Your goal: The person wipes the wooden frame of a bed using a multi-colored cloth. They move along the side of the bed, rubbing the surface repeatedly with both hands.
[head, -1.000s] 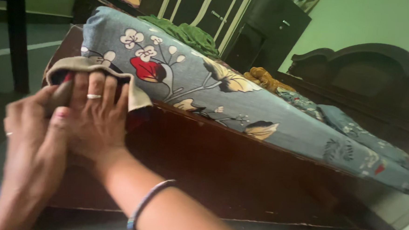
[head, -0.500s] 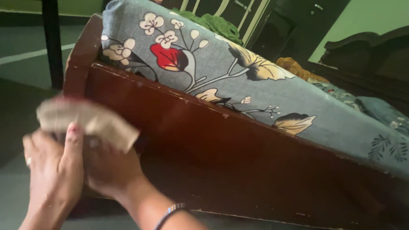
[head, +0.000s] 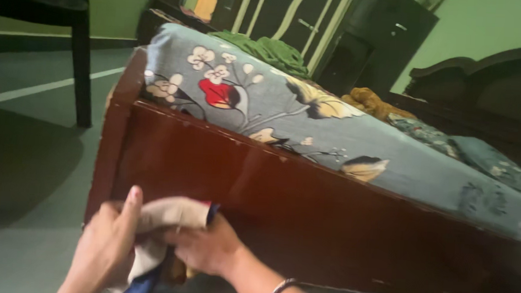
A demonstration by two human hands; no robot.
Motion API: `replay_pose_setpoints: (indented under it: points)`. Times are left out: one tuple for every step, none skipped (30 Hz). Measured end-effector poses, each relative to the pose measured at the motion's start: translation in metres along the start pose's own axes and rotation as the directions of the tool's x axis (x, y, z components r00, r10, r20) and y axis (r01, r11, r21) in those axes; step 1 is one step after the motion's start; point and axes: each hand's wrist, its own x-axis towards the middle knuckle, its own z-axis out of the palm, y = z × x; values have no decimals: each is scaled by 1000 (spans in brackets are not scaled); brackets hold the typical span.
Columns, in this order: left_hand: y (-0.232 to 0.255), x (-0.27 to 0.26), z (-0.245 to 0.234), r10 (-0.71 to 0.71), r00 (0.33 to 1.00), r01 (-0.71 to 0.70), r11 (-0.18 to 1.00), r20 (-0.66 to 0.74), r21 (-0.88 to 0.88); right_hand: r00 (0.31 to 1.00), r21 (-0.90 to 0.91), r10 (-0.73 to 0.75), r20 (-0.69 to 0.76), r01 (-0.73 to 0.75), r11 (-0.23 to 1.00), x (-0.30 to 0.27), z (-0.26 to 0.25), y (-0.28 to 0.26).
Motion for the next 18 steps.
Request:
replay_pose_setpoints:
  points:
    - [23, -8, -8, 11, 1000, -11, 1000, -1, -28, 997, -41, 13, -74, -16, 999, 0, -15, 4]
    - [42, -16, -17, 21, 1000, -21, 998, -2, -57, 992, -63, 57, -115, -65, 996, 4, -28, 6]
    - [57, -26, -25, 131, 991, -135, 983, -38, -125, 983, -85, 103, -153, -117, 990, 7, -40, 8]
    - [70, -34, -30, 234, 969, -246, 950, -83, -191, 979, -81, 142, -146, -155, 985, 15, -51, 14]
    - [80, -41, -32, 329, 933, -356, 899, -143, -255, 974, -81, 174, -142, -187, 979, 25, -63, 20]
    - [86, -47, -34, 400, 903, -427, 878, -155, -217, 966, -78, 176, -188, -194, 978, 33, -73, 22]
    - [89, -48, -38, 471, 864, -499, 849, -175, -175, 956, -76, 169, -241, -192, 978, 44, -82, 25]
    - [90, -44, -39, 540, 820, -566, 814, -192, -132, 943, -74, 160, -292, -190, 979, 53, -92, 28]
    - [89, -39, -40, 631, 742, -648, 762, -229, -1, 934, -80, 175, -311, -209, 975, 65, -100, 31]
    - [86, -34, -38, 716, 653, -709, 693, -249, 132, 925, -85, 189, -331, -228, 970, 76, -106, 33]
    - [81, -29, -36, 791, 558, -745, 610, -251, 270, 914, -83, 202, -351, -245, 966, 87, -107, 32]
    - [75, -22, -33, 797, 555, -748, 604, -239, 276, 909, -114, 214, -357, -270, 956, 96, -103, 30]
    - [69, -16, -31, 801, 555, -749, 599, -225, 284, 904, -141, 227, -363, -294, 945, 105, -95, 25]
    - [62, -10, -29, 805, 555, -750, 594, -211, 292, 898, -166, 240, -369, -318, 933, 113, -84, 21]
    - [54, -5, -25, 807, 547, -751, 591, -222, 296, 890, -142, 227, -396, -304, 942, 117, -69, 16]
    - [46, 0, -21, 809, 539, -752, 588, -234, 299, 880, -117, 215, -423, -288, 950, 119, -53, 12]
    - [35, 3, -18, 810, 535, -752, 586, -240, 301, 870, -90, 208, -446, -275, 957, 119, -37, 8]
    - [24, 6, -15, 809, 534, -755, 587, -246, 291, 893, -66, 216, -394, -262, 963, 120, -21, 8]
